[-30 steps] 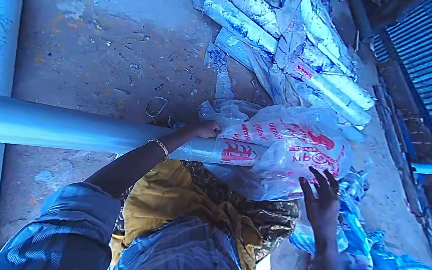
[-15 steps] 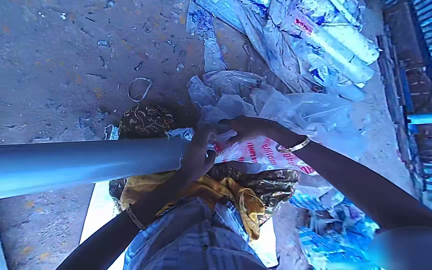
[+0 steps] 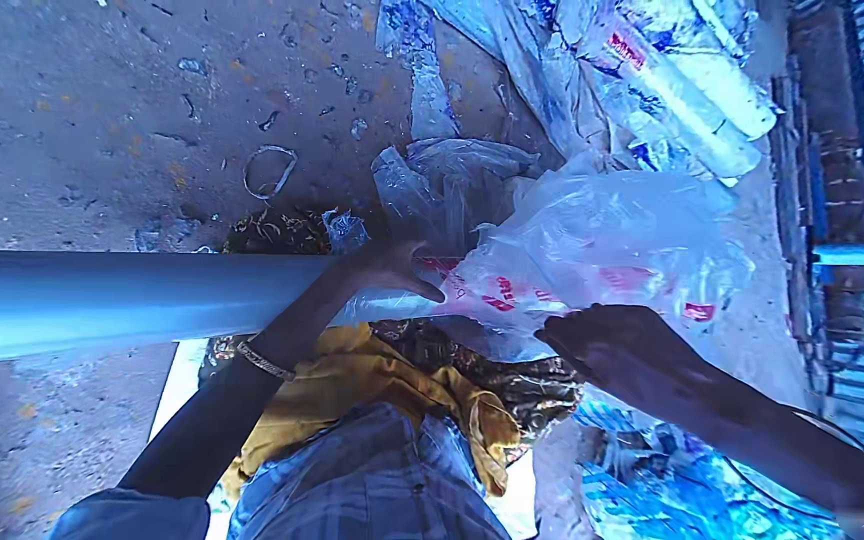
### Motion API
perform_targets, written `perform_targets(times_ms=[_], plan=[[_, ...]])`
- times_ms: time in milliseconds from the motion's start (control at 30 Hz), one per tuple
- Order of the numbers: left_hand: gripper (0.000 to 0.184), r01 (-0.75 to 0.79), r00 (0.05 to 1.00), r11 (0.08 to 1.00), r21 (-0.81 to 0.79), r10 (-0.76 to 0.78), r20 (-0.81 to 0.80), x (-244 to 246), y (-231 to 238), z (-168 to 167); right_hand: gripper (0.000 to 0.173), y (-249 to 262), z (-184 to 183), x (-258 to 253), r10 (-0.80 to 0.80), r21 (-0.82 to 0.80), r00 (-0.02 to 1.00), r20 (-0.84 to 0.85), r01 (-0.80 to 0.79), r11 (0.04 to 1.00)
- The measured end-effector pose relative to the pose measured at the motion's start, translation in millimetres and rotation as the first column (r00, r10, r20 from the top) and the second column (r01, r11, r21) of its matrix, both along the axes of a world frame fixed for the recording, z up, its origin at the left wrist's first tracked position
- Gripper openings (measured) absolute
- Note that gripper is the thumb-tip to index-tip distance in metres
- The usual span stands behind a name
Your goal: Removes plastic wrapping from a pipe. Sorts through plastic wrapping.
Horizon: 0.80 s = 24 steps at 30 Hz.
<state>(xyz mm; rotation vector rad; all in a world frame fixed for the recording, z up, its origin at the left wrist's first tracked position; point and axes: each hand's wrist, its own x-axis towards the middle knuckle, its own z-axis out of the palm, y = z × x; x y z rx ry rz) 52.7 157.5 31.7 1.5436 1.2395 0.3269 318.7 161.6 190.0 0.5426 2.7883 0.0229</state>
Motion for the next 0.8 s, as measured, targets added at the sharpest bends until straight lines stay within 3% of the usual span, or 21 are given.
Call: perform_targets(times_ms=[100, 200, 333, 467, 567, 667, 700, 767, 800], plan=[[0.050, 0.034, 0.999, 0.999, 0.003, -0.035, 0.018, -8, 12, -4, 0.040, -6, -3, 34, -0.074, 0.122, 0.994, -0.079, 0.083, 0.989], [0.047, 0.048, 0.999, 0.998, -0.036, -0.047, 0.027, -9, 19, -8, 0.047, -18, 5, 74, -0.214, 0.157, 0.969, -0.121, 0.231, 0.960], [0.049, 0.073, 0.997, 0.992, -0.098, -0.070, 0.032, -2, 23, -8, 0.044, -56, 5, 120, -0.524, 0.023, 0.849, -0.076, 0.526, 0.850], [0.047, 0.183, 0.982, 0.983, 0.033, -0.184, 0.031, 9, 23, -9, 0.044, -79, -61, 142, -0.690, -0.145, 0.669, -0.278, 0.681, 0.718], [0.047, 0.284, 0.954, 0.937, 0.202, -0.297, 0.033, 43, 24, -5, 0.039, -91, -69, 136, -0.703, -0.254, 0.625, -0.338, 0.659, 0.708], [0.050, 0.436, 0.900, 0.874, 0.215, -0.425, -0.100, 81, 35, 15, 0.043, -96, -36, 135, -0.708, -0.323, 0.593, -0.383, 0.633, 0.704], [0.057, 0.460, 0.888, 0.870, 0.175, -0.446, -0.116, 90, 39, 19, 0.042, -98, -18, 140, -0.758, -0.457, 0.529, -0.382, 0.605, 0.652], [0.066, 0.418, 0.906, 0.891, 0.179, -0.422, -0.014, 104, 37, 13, 0.038, -106, 20, 156, -0.874, -0.786, 0.373, -0.312, 0.415, 0.458], [0.064, 0.376, 0.916, 0.896, 0.236, -0.398, 0.054, 109, 30, 7, 0.034, -110, 36, 163, -0.888, -0.818, 0.326, -0.325, 0.375, 0.437]])
